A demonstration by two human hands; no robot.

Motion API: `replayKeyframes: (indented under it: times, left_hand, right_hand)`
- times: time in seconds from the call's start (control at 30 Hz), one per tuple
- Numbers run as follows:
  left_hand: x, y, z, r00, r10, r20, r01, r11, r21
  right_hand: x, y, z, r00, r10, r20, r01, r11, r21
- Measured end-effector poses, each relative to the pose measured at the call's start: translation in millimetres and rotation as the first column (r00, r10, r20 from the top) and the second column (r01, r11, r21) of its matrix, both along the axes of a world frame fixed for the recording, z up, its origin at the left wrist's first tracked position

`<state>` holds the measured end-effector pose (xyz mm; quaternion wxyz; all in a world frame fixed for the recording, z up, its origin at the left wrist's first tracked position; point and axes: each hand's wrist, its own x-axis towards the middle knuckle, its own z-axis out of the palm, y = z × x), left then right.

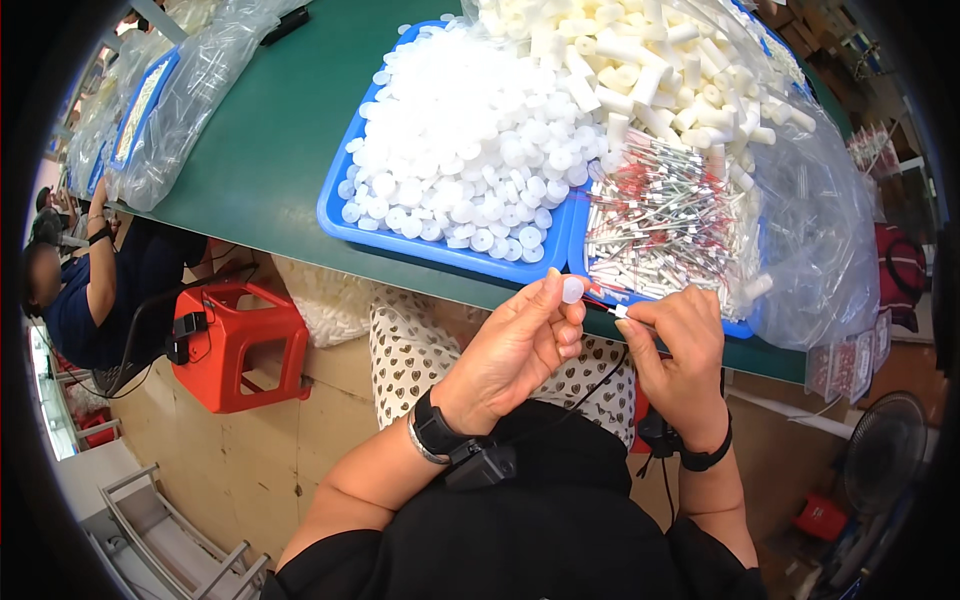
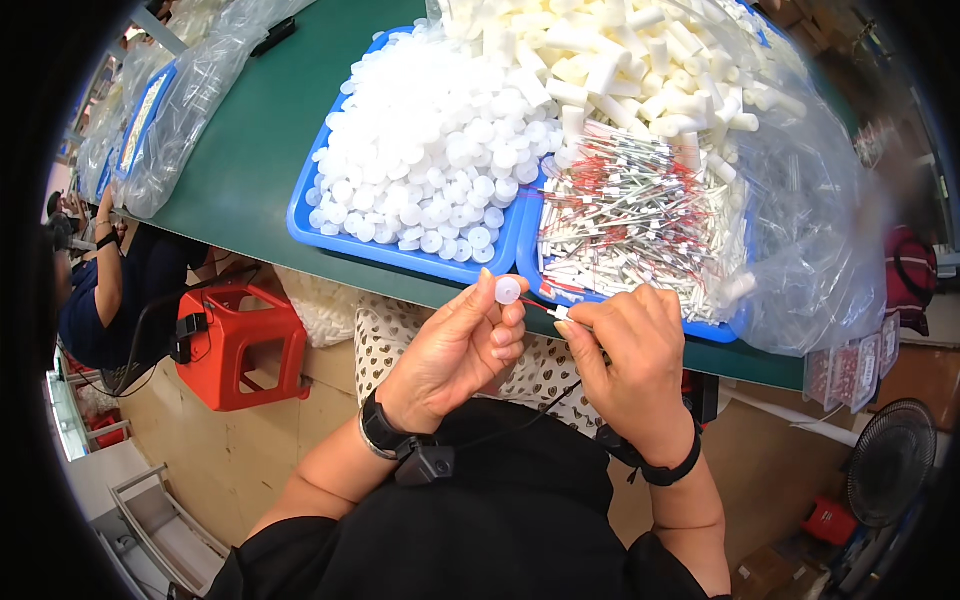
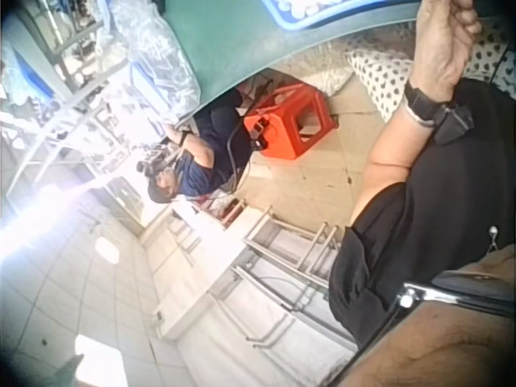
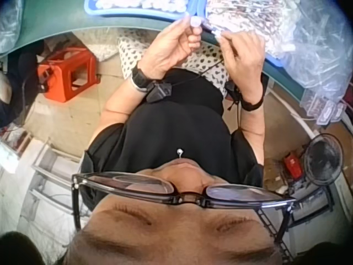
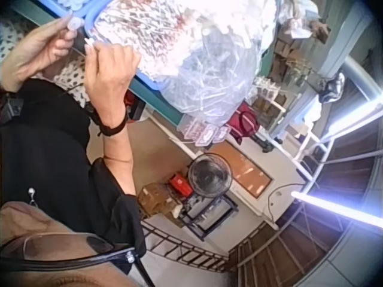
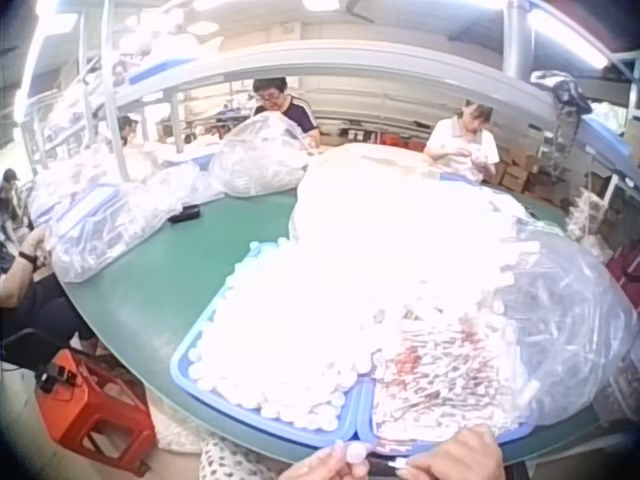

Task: The person sits at a table and repeatedly picks up small white plastic caps and metal pins from blue trays. They insert the pins into the caps by hand and place the assembled units into a clear plastic bag. The process is continuous and repetitive throughout the clip.

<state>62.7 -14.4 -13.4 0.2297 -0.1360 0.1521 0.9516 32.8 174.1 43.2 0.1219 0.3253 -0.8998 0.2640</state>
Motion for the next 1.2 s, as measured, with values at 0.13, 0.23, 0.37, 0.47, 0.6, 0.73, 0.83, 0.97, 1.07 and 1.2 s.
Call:
replayKeyframes:
  times: [0.13, 0.23, 0.37, 0.47, 0.6, 0.73, 0.83, 0.97, 1.07, 1.2]
  left_hand:
    - [1, 2, 1, 1.0, -0.003, -0.013, 0.002, 0.997, -0.075]
    - [2, 3, 1, 0.999, -0.004, -0.052, -0.002, 0.993, -0.116]
    - [2, 6, -1, 0.997, -0.013, -0.07, 0.001, 0.985, -0.174]
    - [2, 7, -2, 0.997, -0.008, -0.072, -0.005, 0.984, -0.178]
    - [1, 8, -3, 0.999, 0.003, -0.052, -0.011, 0.988, -0.153]
    - [0, 7, -2, 0.999, 0.009, -0.042, -0.015, 0.989, -0.145]
    - [2, 6, 0, 0.999, 0.007, -0.044, -0.013, 0.99, -0.143]
    - [2, 8, -3, 0.997, -0.008, -0.083, -0.009, 0.981, -0.195]
    - [6, 13, 2, 0.995, -0.045, -0.087, 0.03, 0.985, -0.168]
    - [9, 19, -8, 0.993, -0.026, -0.114, 0.014, 0.995, -0.103]
  right_hand:
    - [0, 0, -1, 0.998, -0.014, -0.055, 0.015, 1.0, 0.017]
    - [-1, 1, -1, 0.993, -0.025, -0.12, 0.029, 0.999, 0.037]
    - [0, 2, 0, 0.98, -0.031, -0.196, 0.045, 0.997, 0.067]
    - [1, 3, 0, 0.974, -0.004, -0.228, 0.022, 0.997, 0.074]
    - [4, 4, -2, 0.965, 0.059, -0.256, -0.044, 0.997, 0.063]
    - [5, 2, -2, 0.959, 0.061, -0.275, -0.036, 0.995, 0.095]
    - [5, 3, -4, 0.958, 0.04, -0.284, -0.01, 0.994, 0.108]
    - [5, 0, -1, 0.958, 0.073, -0.276, -0.048, 0.994, 0.098]
    - [5, -3, -2, 0.971, 0.071, -0.23, -0.057, 0.996, 0.069]
    - [14, -6, -11, 1.0, -0.02, -0.012, 0.019, 0.995, -0.094]
